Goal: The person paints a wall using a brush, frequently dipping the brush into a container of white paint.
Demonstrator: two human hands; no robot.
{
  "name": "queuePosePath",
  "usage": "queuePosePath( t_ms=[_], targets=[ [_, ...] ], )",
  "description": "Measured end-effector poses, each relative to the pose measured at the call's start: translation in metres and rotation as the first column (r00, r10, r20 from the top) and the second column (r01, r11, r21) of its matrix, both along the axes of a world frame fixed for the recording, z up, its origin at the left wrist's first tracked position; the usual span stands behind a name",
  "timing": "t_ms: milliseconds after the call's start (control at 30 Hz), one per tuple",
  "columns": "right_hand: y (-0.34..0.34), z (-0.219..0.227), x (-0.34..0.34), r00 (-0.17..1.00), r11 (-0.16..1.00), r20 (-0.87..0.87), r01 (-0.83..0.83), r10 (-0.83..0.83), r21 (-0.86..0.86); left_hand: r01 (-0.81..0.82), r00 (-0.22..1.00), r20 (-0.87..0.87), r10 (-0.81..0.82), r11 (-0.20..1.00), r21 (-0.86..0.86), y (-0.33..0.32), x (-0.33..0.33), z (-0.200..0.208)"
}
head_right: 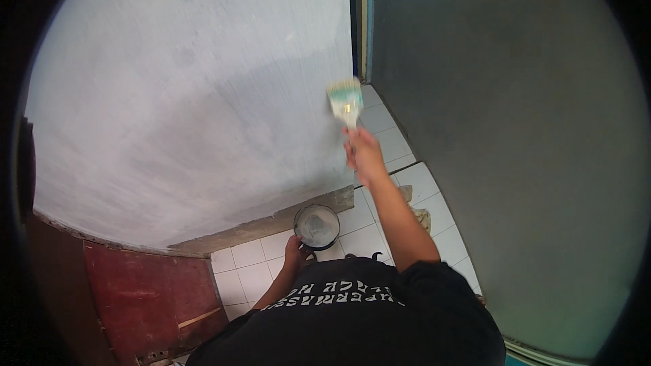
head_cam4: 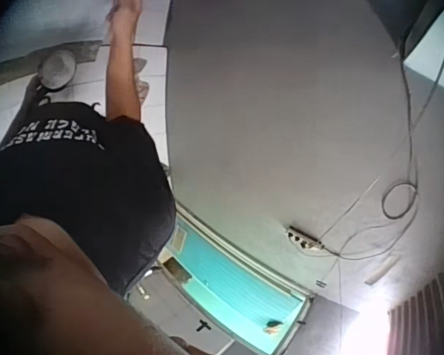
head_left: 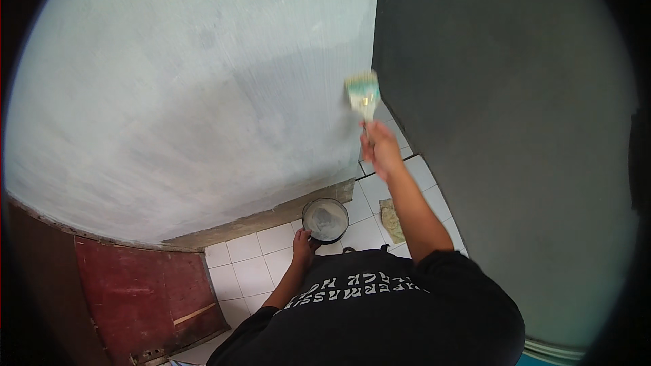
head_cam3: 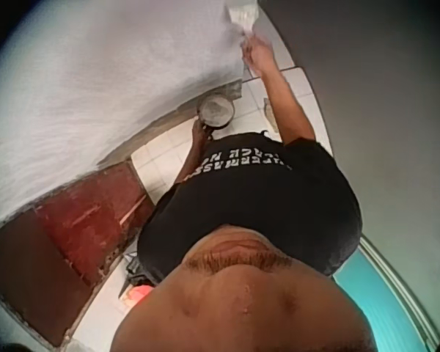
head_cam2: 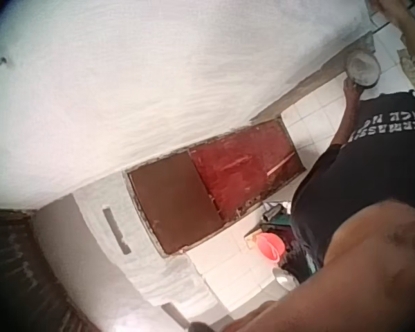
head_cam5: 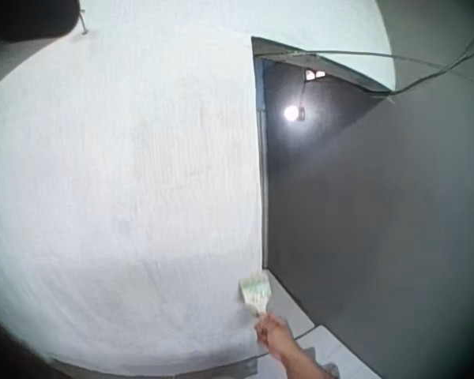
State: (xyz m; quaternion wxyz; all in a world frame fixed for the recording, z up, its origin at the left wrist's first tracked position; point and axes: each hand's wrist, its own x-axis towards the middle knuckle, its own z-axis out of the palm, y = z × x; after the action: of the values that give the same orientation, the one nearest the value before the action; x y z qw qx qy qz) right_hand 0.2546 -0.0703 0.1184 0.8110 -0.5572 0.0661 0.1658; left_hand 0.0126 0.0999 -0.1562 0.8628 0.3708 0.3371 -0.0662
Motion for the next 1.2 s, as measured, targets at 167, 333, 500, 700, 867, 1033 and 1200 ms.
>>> queuePosePath(
  t_ms=[167,333,500,700,867,1033,1200],
  targets=[
    [-0.033,-0.112,-0.02,0.964,0.995,-0.265,-0.021,-0.007,-0.1,-0.073,0.994,-0.084,0.07,0.997,-0.031,-0.007,-0.011,-0.006],
    [-0.031,-0.104,-0.014,0.958,0.974,-0.285,-0.053,-0.012,-0.218,-0.039,0.997,-0.058,0.04,0.999,0.014,-0.009,-0.013,-0.003],
    [-0.037,-0.118,-0.016,0.92,0.959,-0.387,-0.045,-0.069,-0.278,-0.082,0.997,-0.016,0.081,0.996,-0.033,-0.018,-0.009,0.005],
    [-0.013,0.002,-0.008,0.999,0.945,-0.015,0.033,-0.041,-0.326,-0.004,1.0,0.005,0.003,0.998,0.064,-0.011,-0.022,-0.006],
    [0.002,0.133,0.002,0.964,0.992,0.263,0.059,-0.027,-0.111,-0.062,0.996,-0.069,0.061,0.998,-0.018,-0.019,-0.021,0.007],
    [0.016,0.192,0.014,0.921,0.997,0.389,-0.041,0.015,0.058,-0.046,0.999,-0.028,0.045,0.999,-0.019,-0.015,-0.021,0.006],
    [-0.003,0.073,0.022,0.951,0.997,0.307,0.066,-0.047,-0.051,-0.081,0.997,-0.01,0.081,0.996,-0.03,-0.022,-0.023,0.007]
  ],
)
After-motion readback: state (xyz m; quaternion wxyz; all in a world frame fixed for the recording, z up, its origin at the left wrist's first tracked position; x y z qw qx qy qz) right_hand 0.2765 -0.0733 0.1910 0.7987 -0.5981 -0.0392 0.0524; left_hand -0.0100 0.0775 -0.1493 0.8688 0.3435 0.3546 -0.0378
